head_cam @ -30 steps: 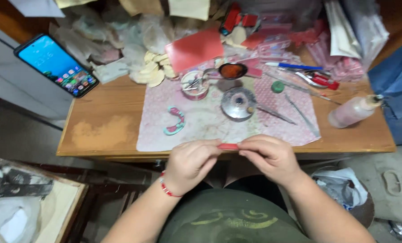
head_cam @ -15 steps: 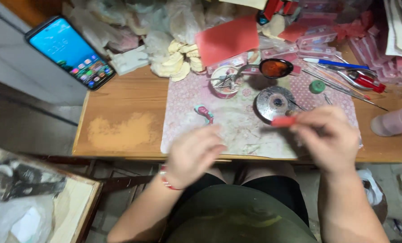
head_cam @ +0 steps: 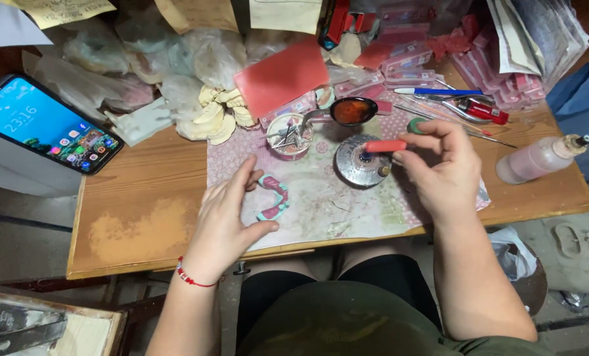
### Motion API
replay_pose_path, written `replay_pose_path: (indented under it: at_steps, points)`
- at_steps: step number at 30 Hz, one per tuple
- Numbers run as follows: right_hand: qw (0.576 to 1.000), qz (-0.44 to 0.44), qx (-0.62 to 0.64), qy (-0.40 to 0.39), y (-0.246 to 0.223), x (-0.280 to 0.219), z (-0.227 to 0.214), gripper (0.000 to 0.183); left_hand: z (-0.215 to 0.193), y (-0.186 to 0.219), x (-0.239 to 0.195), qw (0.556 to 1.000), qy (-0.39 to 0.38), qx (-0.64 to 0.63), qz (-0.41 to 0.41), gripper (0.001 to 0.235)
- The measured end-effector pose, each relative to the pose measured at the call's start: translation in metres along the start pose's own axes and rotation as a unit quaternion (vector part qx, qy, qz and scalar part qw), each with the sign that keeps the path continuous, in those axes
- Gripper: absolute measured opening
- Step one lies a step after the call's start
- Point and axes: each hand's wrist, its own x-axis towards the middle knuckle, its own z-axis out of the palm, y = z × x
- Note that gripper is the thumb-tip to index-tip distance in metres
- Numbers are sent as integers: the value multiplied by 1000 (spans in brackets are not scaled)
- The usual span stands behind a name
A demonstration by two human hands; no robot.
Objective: The person retrieves a red wax-like material from a plastic bag, rolls it into small pieces, and attaches them to a light-blue denture base. They then apply liquid from a squeeze bottle onto the denture and inspect the assembly.
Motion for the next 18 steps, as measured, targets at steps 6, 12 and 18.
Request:
replay_pose_path:
  at_steps: [6,12,18]
  points:
    - [998,-58,-27,-11,15,-3,5,45,9,10,2,999,6,-32,19,117]
    - [995,-98,27,12,14,-4,8,45,4,19,-2,999,35,-1,37,113]
    - [965,-243,-101,24,-7,-16,4,28,6,63,23,981,121,33,150,64]
